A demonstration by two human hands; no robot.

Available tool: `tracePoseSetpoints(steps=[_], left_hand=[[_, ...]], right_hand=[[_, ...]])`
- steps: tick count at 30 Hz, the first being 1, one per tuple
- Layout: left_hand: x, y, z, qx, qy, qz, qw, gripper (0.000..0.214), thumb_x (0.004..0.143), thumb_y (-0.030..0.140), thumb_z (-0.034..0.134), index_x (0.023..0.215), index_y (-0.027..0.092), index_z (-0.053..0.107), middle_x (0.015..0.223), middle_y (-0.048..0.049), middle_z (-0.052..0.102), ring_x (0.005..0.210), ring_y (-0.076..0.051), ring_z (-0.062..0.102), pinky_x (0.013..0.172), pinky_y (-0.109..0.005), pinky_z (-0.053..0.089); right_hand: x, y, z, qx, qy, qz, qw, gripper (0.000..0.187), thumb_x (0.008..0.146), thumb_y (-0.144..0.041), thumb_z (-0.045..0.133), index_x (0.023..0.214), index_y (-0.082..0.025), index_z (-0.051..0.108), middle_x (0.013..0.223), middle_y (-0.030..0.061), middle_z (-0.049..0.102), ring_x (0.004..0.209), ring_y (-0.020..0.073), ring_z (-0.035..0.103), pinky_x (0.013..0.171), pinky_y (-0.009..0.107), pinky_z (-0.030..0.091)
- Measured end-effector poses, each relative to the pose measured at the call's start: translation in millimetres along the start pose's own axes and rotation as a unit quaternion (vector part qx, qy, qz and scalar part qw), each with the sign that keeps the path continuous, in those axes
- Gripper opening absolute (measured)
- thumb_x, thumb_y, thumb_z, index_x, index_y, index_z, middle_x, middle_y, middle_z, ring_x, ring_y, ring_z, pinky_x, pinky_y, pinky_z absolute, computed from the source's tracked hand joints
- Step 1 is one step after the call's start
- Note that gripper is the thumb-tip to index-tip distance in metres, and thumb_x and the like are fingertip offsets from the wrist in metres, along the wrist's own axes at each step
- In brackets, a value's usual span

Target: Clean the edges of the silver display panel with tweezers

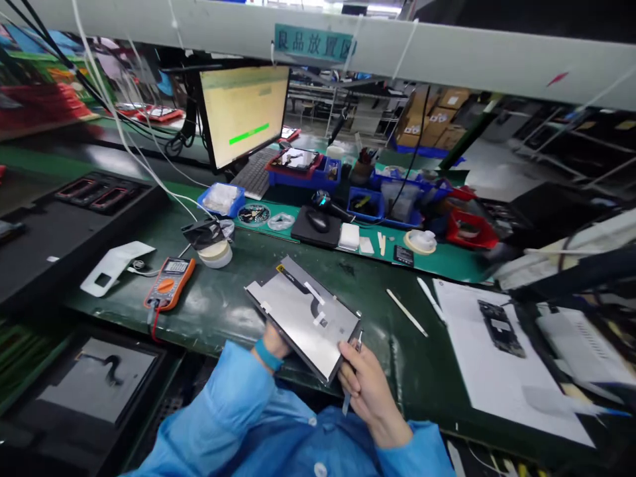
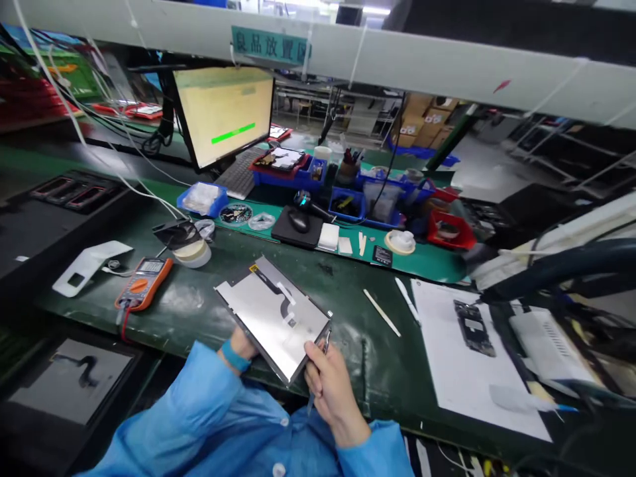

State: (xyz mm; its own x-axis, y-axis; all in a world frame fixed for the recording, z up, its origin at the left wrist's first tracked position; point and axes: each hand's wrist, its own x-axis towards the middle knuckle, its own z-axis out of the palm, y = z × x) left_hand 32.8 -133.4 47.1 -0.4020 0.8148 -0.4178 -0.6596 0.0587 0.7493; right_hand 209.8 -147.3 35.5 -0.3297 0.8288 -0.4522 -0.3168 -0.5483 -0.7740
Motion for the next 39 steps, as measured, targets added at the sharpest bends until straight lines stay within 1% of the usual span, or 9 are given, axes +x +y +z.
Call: tracePoseSetpoints(steps=[5, 9, 16, 22, 27, 30, 32, 34, 39], left_hand=[[-30, 2, -29.5, -0.16, -0.053, -0.009, 0.986, 0.049, 0.094, 0.053, 0.058, 0.12, 0.013, 0.07, 0.12, -0.0129, 0.074, 0.123, -0.029, 0.065, 0.107, -0.042, 0.052], [-31, 10, -48.5, -0.047, -0.011, -0.001, 0.999, 0.038, 0.084, 0.02, 0.075, 0.12, 0.014, 0.066, 0.12, -0.0122, 0.075, 0.119, -0.027, 0.068, 0.109, -0.04, 0.051], [-3, 61, -80.2, 0.193, 0.025, -0.016, 0.981, 0.03, 0.086, 0.013, 0.068, 0.116, 0.017, 0.064, 0.102, -0.01, 0.078, 0.094, -0.025, 0.076, 0.086, -0.039, 0.063], [23, 90, -86.7, 0.366, 0.044, 0.039, 0.929, 0.042, 0.081, 0.026, 0.073, 0.121, 0.021, 0.06, 0.097, -0.0081, 0.076, 0.096, -0.031, 0.074, 0.089, -0.047, 0.06], [-6, 87, -79.1, 0.565, 0.127, 0.213, 0.787, 0.065, 0.077, 0.044, 0.072, 0.137, 0.025, 0.055, 0.148, -0.0135, 0.052, 0.127, -0.042, 0.055, 0.11, -0.061, 0.04], [-49, 60, -60.8, 0.463, -0.052, 0.106, 0.879, 0.044, 0.077, 0.062, 0.07, 0.095, 0.022, 0.073, 0.093, -0.0102, 0.072, 0.086, -0.031, 0.066, 0.085, -0.045, 0.053], [-75, 33, -44.7, 0.393, -0.242, -0.073, 0.884, 0.05, 0.078, 0.067, 0.069, 0.082, 0.017, 0.078, 0.076, -0.0134, 0.071, 0.068, -0.026, 0.062, 0.064, -0.037, 0.051], [-93, 5, -28.7, 0.329, -0.334, -0.195, 0.861, 0.048, 0.081, 0.063, 0.071, 0.086, 0.016, 0.08, 0.078, -0.0149, 0.072, 0.065, -0.022, 0.061, 0.062, -0.033, 0.048], [-101, -34, -8.2, 0.099, -0.214, -0.287, 0.928, 0.049, 0.081, 0.063, 0.072, 0.077, 0.014, 0.074, 0.07, -0.0081, 0.063, 0.06, -0.014, 0.056, 0.056, -0.025, 0.048]], right_hand=[[-20, 16, -4, -0.055, 0.017, -0.037, 0.998, 0.052, 0.072, -0.058, 0.085, 0.077, -0.021, 0.048, 0.037, -0.0158, 0.032, 0.03, 0.0011, 0.019, 0.033, 0.013, 0.016], [-20, 19, -3, -0.15, -0.019, -0.056, 0.987, 0.049, 0.08, -0.062, 0.076, 0.076, -0.019, 0.053, 0.038, -0.0113, 0.04, 0.032, 0.0028, 0.023, 0.036, 0.018, 0.014], [-25, 6, -24, -0.141, 0.03, -0.109, 0.984, 0.055, 0.08, -0.07, 0.069, 0.089, -0.016, 0.067, 0.064, -0.0028, 0.058, 0.042, 0.0052, 0.034, 0.037, 0.018, 0.022], [-31, -2, -40, -0.146, 0.058, -0.155, 0.975, 0.053, 0.089, -0.068, 0.06, 0.091, -0.016, 0.071, 0.072, -0.0001, 0.061, 0.05, 0.009, 0.051, 0.046, 0.022, 0.044], [-33, -12, -45, -0.232, 0.059, -0.216, 0.946, 0.054, 0.097, -0.064, 0.052, 0.093, -0.016, 0.076, 0.085, 0.0071, 0.07, 0.078, 0.0171, 0.065, 0.075, 0.031, 0.057], [-35, -17, -45, -0.3, 0.077, -0.264, 0.913, 0.052, 0.102, -0.059, 0.046, 0.094, -0.018, 0.078, 0.095, 0.0079, 0.069, 0.079, 0.0162, 0.064, 0.075, 0.03, 0.056], [-37, -18, -42, -0.289, 0.078, -0.278, 0.913, 0.05, 0.104, -0.055, 0.044, 0.097, -0.019, 0.078, 0.097, 0.0073, 0.067, 0.07, 0.0137, 0.062, 0.068, 0.029, 0.056], [-40, -15, -38, -0.258, 0.058, -0.293, 0.919, 0.046, 0.105, -0.051, 0.045, 0.098, -0.019, 0.077, 0.096, 0.0068, 0.066, 0.068, 0.0134, 0.063, 0.067, 0.029, 0.057], [-53, -2, -31, -0.287, -0.072, -0.317, 0.901, 0.035, 0.105, -0.044, 0.05, 0.11, -0.023, 0.078, 0.1, 0.0085, 0.07, 0.097, 0.02, 0.069, 0.086, 0.035, 0.058]])
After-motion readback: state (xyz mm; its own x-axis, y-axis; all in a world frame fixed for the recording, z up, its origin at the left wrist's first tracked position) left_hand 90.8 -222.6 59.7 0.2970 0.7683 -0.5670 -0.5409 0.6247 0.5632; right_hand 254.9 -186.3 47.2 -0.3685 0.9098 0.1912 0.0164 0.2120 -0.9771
